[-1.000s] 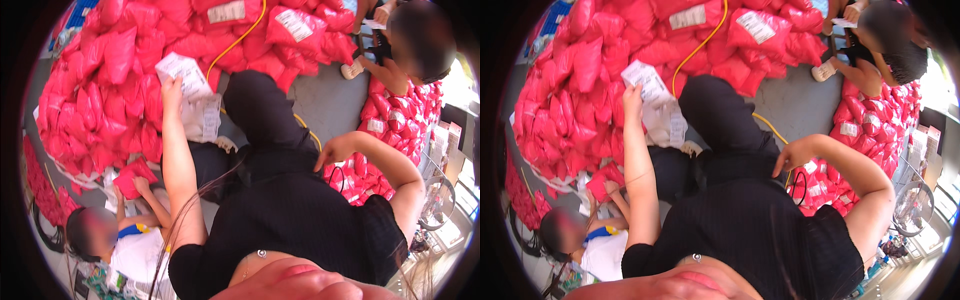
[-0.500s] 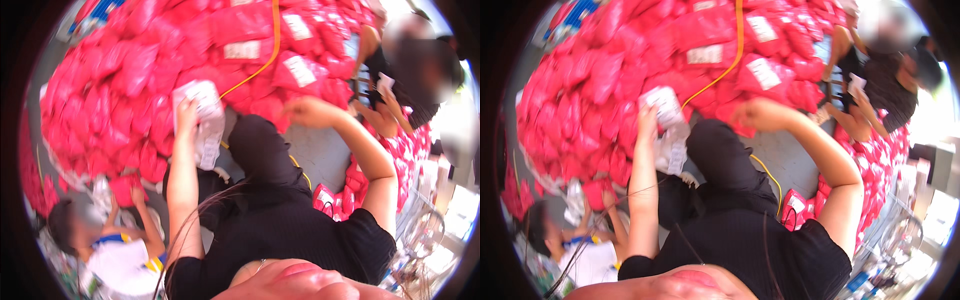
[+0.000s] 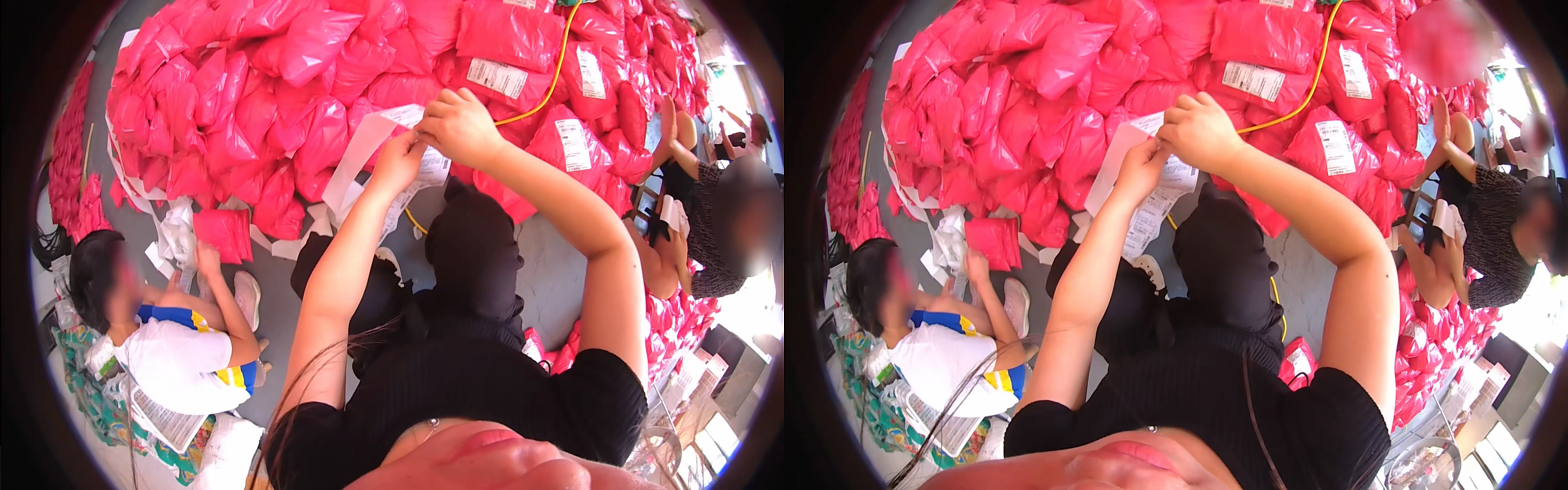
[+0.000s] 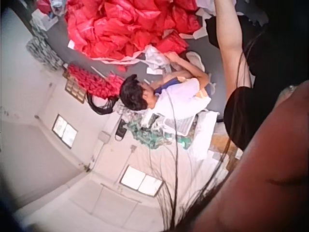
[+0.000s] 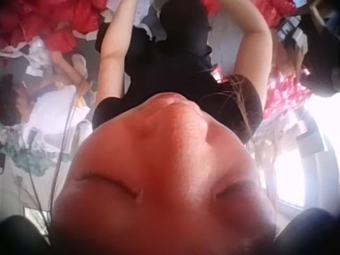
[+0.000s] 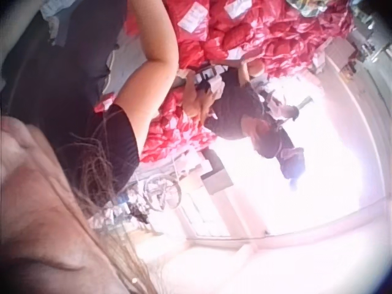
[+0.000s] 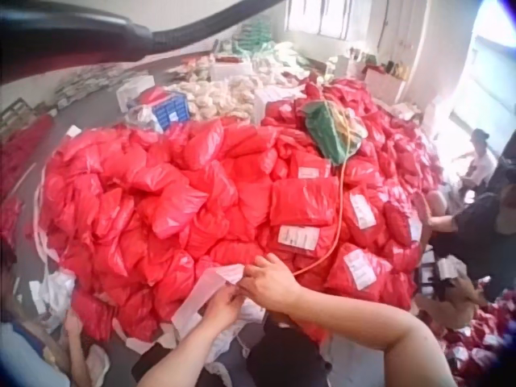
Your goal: The person sits on the floor surrounded by pink plastic packages and repeatedly picks up a package, peels a shipping label from a roll, and sticks it onto the package. They then place the labeled package aside and repeat the process with additional packages.
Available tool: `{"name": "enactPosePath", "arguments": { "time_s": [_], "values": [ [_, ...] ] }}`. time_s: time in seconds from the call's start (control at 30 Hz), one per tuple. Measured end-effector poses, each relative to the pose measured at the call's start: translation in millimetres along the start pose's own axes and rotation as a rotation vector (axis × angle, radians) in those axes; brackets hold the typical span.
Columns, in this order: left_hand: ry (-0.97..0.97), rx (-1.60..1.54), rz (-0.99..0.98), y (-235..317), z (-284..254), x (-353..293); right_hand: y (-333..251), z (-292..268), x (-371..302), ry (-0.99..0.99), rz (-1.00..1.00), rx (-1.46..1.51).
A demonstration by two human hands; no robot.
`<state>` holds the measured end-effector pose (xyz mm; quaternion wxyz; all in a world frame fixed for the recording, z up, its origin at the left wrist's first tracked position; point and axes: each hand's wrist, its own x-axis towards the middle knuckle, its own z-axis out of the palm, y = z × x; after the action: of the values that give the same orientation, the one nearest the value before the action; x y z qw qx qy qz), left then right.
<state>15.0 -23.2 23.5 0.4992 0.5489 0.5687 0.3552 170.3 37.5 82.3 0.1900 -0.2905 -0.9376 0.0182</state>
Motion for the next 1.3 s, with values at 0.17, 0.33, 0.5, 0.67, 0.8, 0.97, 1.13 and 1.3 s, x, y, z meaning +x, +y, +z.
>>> {"name": "enactPosePath", "arguments": {
  "time_s": [0.17, 0.33, 0.5, 0.67, 0.8, 0.97, 1.13, 1.3],
  "values": [
    [-0.022, 0.085, -0.020, -17, -5, 5, 3, 10, 1, 0.013, 0.008, 0.108],
    [-0.041, 0.025, 0.049, -16, -1, 6, 9, 23, -7, 0.023, 0.078, 0.107],
    [-0.023, -0.240, 0.012, -36, 13, 20, 6, 3, -11, -0.006, 0.391, 0.255],
    [-0.150, -0.452, -0.217, -60, 16, 26, 22, -38, -6, -0.055, 0.763, 0.784],
    [-0.133, -0.449, -0.273, -39, 18, 14, 75, -70, 4, -0.035, 0.610, 0.434],
    [-0.264, -0.368, -0.350, -30, 7, 5, 129, -142, 31, 0.084, 0.625, 0.195],
    [-0.294, -0.274, -0.331, -51, 0, -5, 167, -131, 16, 0.528, 0.650, 0.158],
    [-0.292, -0.263, -0.346, -59, 2, -4, 193, -37, -9, 0.651, 0.396, -0.181]
  ]
}}
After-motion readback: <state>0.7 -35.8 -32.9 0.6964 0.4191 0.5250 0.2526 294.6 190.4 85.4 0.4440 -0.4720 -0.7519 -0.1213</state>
